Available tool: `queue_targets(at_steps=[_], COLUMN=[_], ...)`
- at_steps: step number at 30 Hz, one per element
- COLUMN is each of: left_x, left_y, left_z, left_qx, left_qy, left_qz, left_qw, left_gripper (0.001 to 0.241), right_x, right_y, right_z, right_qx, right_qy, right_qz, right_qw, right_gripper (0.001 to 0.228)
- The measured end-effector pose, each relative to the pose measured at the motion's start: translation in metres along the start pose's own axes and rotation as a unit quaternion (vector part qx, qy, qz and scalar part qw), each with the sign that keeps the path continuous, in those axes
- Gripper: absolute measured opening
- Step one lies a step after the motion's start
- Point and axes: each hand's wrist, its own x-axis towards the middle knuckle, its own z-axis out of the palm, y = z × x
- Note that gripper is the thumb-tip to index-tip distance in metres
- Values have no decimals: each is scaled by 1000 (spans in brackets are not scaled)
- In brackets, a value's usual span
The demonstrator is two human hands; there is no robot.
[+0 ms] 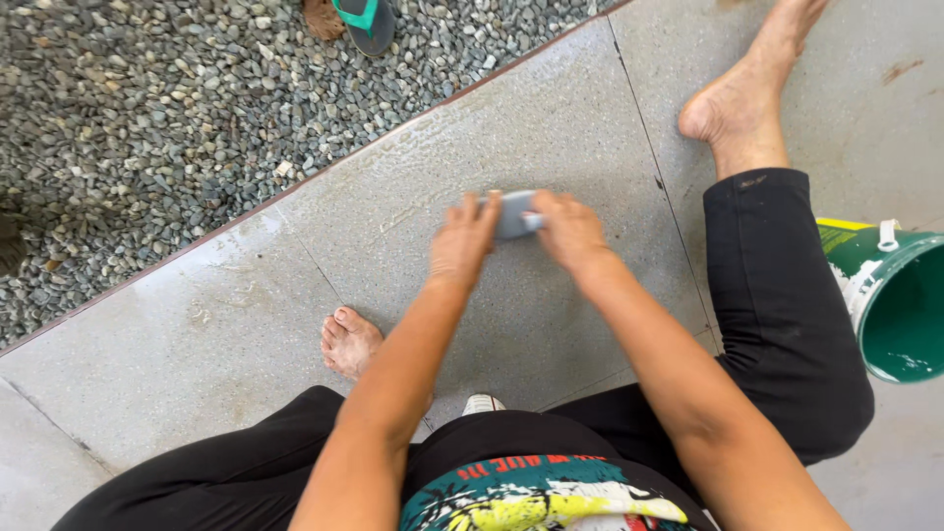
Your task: The person cleans a tile floor by hand using a small grey scrubbing tool and water from a bucket, scrubbing the surface with repeated circular and back-and-forth motions.
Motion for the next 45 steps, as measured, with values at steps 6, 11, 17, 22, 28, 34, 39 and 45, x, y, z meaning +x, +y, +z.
queue_targets(at_steps=[6,11,17,22,28,34,39,45], left_x=[13,-41,-104,-87,-62,-103,-167,-136], left_y=[69,4,-58,-31,42,25,-28,-36], left_z=[16,6,0,7,11,6,-52,4], left_qx=[29,-6,47,78,95,83,99,36], left_qy=[91,-54,-93,-74,-12,-70,-189,-124], left_qz=[58,5,-104,-93,41,43,-168,-123], left_qw=[994,999,989,990,995,993,962,984], left_gripper=[58,78,78,87,87,78,58,70], right_x=[-47,-37,-20,-28,-80,-101,-84,-71], right_y=[52,-16,-102,-77,-9,-39,-135,-114], right_z=[-13,23,57,43,9,43,89,71], right_qx=[2,-10,-57,-66,-58,-53,-145,-167], right_qy=[35,37,-59,-97,-76,-93,-5,-42], right_qz=[61,4,-72,-60,49,99,-135,-125], right_qw=[998,999,994,991,994,989,980,977], right_gripper=[13,13,13,32,17,34,14,18])
